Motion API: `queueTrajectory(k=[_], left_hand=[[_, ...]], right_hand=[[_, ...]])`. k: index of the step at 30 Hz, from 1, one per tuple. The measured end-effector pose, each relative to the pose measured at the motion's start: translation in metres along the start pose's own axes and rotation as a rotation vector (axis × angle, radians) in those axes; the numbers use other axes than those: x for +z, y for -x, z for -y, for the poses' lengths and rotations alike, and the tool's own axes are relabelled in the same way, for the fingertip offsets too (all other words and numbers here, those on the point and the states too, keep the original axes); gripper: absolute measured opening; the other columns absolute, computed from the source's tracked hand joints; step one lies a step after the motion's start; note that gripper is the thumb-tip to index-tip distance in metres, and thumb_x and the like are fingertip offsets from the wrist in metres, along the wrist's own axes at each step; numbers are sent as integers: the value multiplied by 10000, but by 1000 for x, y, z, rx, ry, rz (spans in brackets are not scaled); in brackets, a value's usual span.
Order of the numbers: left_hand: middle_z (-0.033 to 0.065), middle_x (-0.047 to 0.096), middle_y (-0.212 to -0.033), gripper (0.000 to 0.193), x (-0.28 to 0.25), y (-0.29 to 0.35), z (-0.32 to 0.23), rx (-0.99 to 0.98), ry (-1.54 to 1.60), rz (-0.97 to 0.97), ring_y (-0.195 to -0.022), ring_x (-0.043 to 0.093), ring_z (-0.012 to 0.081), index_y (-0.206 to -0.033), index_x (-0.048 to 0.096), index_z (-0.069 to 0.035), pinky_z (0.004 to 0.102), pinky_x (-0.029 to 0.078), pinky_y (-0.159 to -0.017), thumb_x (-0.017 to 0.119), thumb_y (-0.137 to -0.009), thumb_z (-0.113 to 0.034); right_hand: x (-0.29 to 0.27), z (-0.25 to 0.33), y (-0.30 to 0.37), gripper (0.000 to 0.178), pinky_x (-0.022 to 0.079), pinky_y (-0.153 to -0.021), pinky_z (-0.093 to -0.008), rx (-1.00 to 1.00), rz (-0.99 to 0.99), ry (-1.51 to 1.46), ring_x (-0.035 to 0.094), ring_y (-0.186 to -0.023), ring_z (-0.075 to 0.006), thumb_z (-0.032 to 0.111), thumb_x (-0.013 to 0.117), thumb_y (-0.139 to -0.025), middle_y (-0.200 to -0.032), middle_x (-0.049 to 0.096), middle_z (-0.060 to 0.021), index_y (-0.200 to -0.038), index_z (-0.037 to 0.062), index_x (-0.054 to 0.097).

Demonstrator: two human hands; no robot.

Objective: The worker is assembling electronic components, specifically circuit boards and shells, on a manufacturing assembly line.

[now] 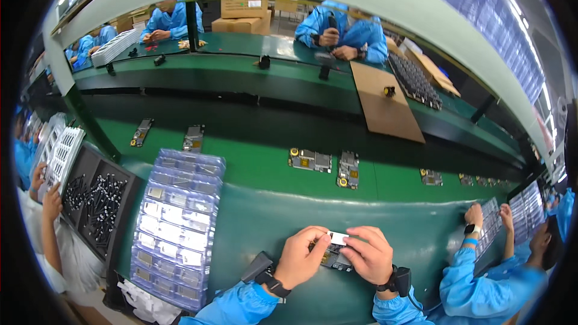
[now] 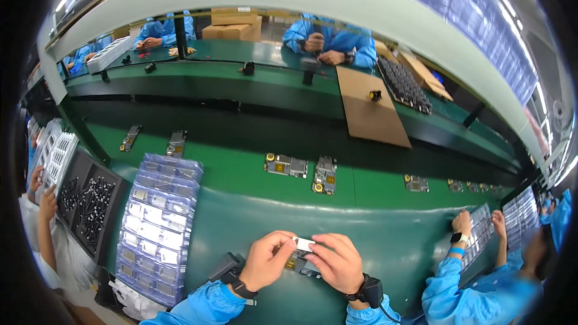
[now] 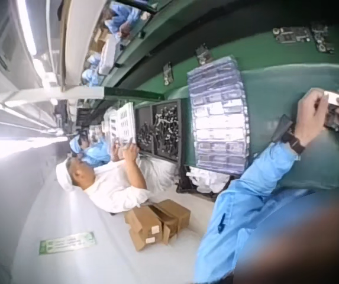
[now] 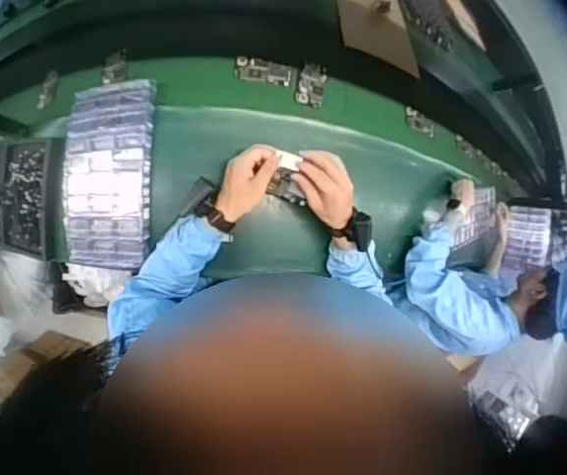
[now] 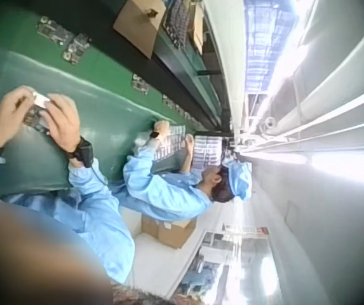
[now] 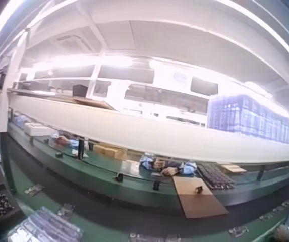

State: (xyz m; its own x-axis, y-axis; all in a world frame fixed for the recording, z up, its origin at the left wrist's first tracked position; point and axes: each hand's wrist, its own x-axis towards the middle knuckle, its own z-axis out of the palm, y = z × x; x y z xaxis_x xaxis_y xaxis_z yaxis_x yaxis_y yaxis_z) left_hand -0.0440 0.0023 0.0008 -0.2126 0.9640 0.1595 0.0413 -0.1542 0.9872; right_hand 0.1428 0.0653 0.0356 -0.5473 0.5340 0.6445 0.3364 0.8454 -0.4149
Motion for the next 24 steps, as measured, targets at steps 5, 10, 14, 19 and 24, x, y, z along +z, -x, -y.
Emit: queueTrajectory(k=[5,10,14,19,24], left_hand=[[79,662,-1221,158,-2,12,0,23,102,142,-938,579,72,-1124,649,16,232,494,-759,535,-1051,-64],[113,591,-1343,350,0,12,-9,-149,125,210,-1017,590,92,-1361,539,-15,223,496,-749,435,-1028,14],[162,565,-1369,538,1,11,-9,-183,287,166,-1098,613,140,-1534,336,-50,231,532,-783,386,-1008,53],[151,554,-1410,518,-4,15,-7,-206,330,199,-1321,533,208,-1511,384,-2,342,393,-1141,359,-1006,112],[162,571,-1388,438,-5,20,-13,-146,243,208,-1312,545,218,-1450,428,18,363,400,-1140,372,-1021,85]], right_hand=[[-1,-12,14,356,567,-784,-355,-92,23,-18,674,-952,-266,41,880,-702,-1098,721,-86,-1043,80,785],[-9,-10,21,393,564,-741,-324,53,-18,-184,647,-951,-246,-10,877,-683,-1078,719,-53,-1044,129,810],[-7,-11,21,389,565,-790,-343,76,26,-216,635,-968,-234,14,893,-672,-1083,725,-35,-1031,144,816],[-4,-15,21,402,565,-914,-400,90,76,-210,611,-1018,-228,32,903,-666,-1089,731,-7,-1032,179,823],[-1,-12,23,380,558,-958,-426,136,86,-218,591,-1025,-228,45,906,-686,-1083,733,2,-1028,193,830]])
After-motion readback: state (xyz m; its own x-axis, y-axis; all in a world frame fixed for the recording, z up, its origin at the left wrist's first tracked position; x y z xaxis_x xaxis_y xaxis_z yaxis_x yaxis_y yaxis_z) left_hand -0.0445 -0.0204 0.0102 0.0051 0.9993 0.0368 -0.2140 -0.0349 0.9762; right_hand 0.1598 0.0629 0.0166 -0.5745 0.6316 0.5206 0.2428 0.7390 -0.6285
